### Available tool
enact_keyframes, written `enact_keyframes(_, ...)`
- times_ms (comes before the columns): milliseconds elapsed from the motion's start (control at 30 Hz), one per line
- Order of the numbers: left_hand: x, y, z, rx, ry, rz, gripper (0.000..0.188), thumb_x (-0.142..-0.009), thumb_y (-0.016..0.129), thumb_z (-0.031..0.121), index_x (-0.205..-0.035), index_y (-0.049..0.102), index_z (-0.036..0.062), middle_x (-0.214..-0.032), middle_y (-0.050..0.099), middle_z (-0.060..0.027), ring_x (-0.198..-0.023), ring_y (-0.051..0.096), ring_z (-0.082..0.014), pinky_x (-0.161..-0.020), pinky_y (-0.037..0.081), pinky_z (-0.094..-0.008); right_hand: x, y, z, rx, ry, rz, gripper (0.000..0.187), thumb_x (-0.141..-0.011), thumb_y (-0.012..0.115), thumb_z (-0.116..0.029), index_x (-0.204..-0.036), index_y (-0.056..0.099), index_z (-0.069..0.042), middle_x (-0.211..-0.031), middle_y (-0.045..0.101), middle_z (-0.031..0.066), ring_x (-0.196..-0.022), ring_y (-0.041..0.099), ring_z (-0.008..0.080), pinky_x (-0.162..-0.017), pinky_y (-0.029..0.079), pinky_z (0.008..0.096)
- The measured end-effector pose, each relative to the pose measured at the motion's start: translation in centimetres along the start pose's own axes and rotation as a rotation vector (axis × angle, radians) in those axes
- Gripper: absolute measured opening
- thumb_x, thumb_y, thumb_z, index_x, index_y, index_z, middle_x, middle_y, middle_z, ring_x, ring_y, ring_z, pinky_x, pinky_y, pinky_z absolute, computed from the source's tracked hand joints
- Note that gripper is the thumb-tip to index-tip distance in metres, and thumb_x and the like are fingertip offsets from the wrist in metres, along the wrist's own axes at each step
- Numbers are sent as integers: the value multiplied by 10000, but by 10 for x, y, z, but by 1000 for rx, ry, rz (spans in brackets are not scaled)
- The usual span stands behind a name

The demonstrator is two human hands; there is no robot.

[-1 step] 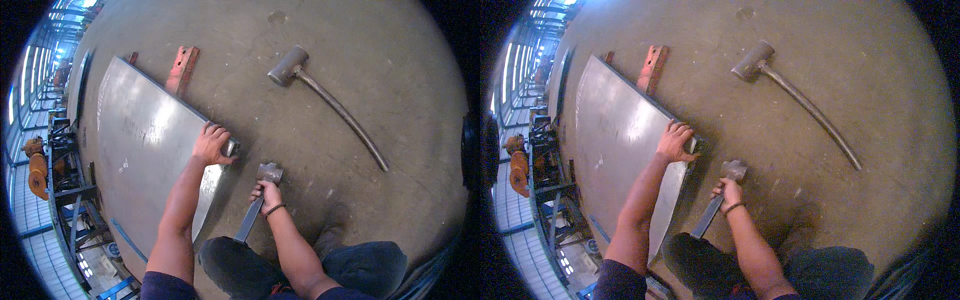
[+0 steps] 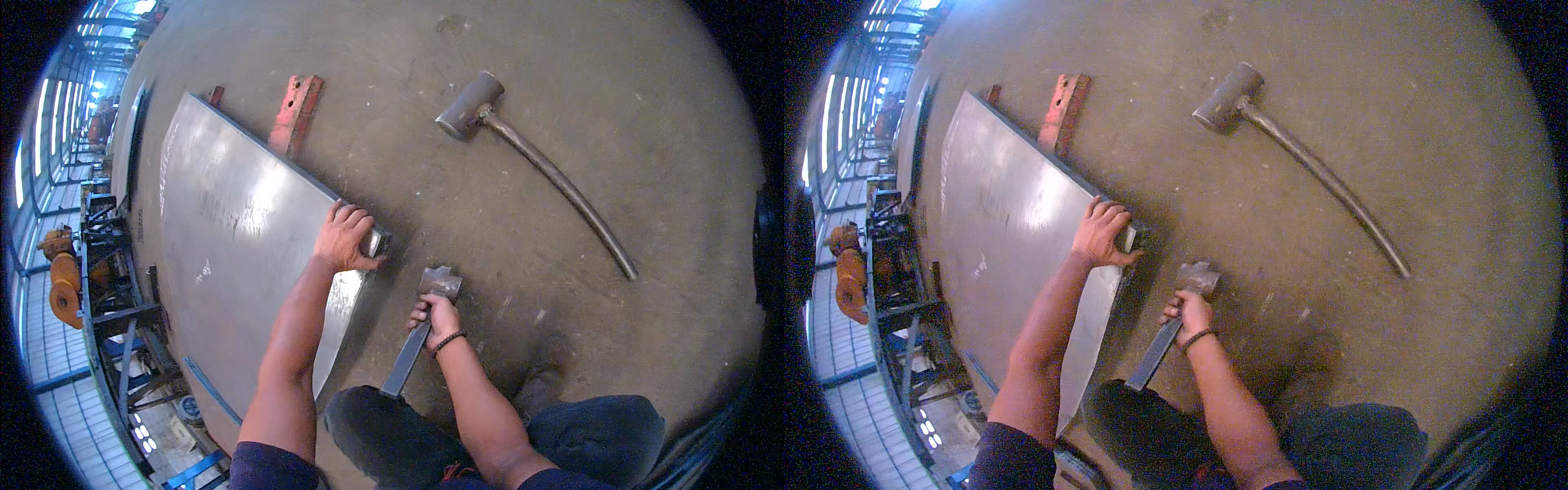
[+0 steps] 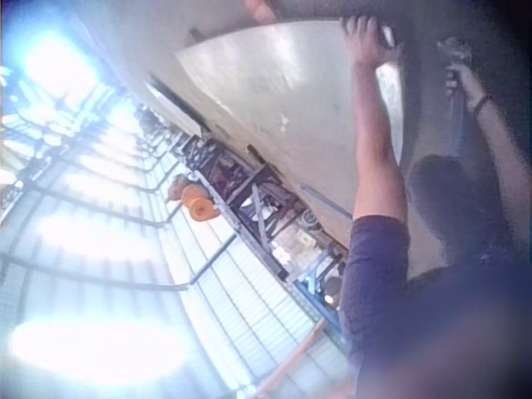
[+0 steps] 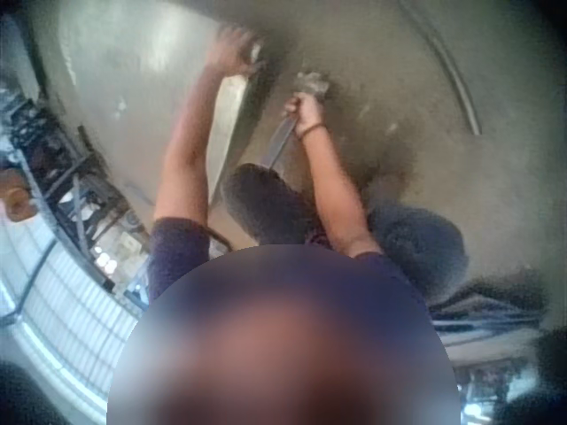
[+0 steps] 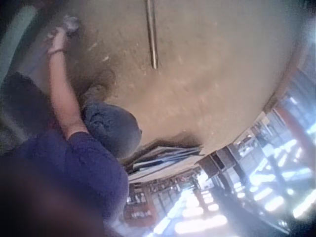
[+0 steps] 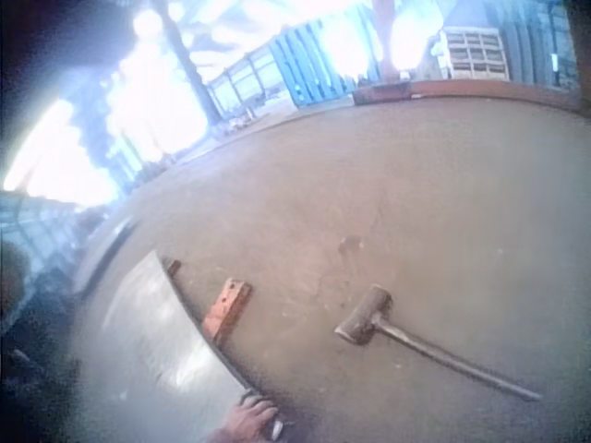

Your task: The person uses a remote control to operate an overhead crane, then manually shapes a large metal sheet on the floor using a sledgehammer and a smaller hammer. They repeatedly strike the sheet to bend and flatten it, adjusting its position as needed.

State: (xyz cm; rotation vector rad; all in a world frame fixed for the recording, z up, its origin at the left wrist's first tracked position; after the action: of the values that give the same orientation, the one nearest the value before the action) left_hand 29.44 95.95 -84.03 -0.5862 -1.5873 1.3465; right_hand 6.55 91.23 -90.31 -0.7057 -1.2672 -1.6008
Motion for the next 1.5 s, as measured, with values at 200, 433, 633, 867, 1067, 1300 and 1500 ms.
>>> enact_keyframes(200,6,11,-3,-24,-74,144,631,-711,610,582,-1115,545,101,-1209,537,-106,-1230,442,-306,-1114,135,-573,7,3,-2,31,12,107,120,-883,505,-129,-807,413,-143,-624,383,-35,-460,374,91,-452,363,300)
enact_keyframes(433,-3,16,-27,94,-111,268,447,-826,499,483,-1056,593,111,-1155,572,-94,-1199,460,-311,-1106,90,-576,15,34,-52,321,-139,-13,152,-886,573,-143,-825,434,-128,-635,407,-29,-457,381,80,-404,345,271)
enact_keyframes(633,0,7,-33,144,-154,319,380,-866,457,427,-1029,628,129,-1121,595,-51,-1199,466,-287,-1106,76,-575,20,104,-117,601,-393,-66,158,-872,597,-143,-827,449,-110,-633,413,-20,-449,392,91,-381,353,285)
enact_keyframes(867,-6,8,-42,254,-242,426,340,-927,372,353,-974,619,124,-1070,613,-47,-1191,474,-284,-1108,88,-557,-6,158,-184,945,-445,-80,173,-835,597,-107,-762,442,-128,-603,420,-28,-442,394,85,-379,348,284)
enact_keyframes(1067,-1,13,-45,263,-220,446,261,-910,429,295,-919,619,116,-1020,624,-33,-1138,492,-255,-1088,160,-531,-12,118,-111,1355,56,-134,166,-833,601,-96,-848,437,-117,-582,396,-33,-425,414,92,-369,380,308)
enact_keyframes(1300,-3,10,-44,248,-187,498,233,-902,451,263,-880,625,110,-975,632,-23,-1098,509,-240,-1077,195,-517,8,136,-210,1213,-436,-32,158,-832,603,-136,-743,481,-91,-573,473,-5,-424,477,124,-370,404,319)
enact_keyframes(1500,-1,15,-46,274,-177,497,252,-910,426,252,-880,622,96,-972,631,-37,-1083,514,-255,-1067,214,-517,-8,156,-177,1255,-695,24,186,-839,595,-155,-681,519,-93,-537,491,2,-438,498,148,-411,421,329)
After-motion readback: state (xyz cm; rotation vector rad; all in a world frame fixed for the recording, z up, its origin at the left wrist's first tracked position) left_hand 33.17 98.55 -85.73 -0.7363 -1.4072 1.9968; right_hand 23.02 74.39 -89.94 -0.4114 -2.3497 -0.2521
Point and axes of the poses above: each hand's wrist, its own x-axis away from the middle knuckle, its own y-axis out of the palm, z = x × y, the point moved 5 cm from there along -x, towards the middle knuckle
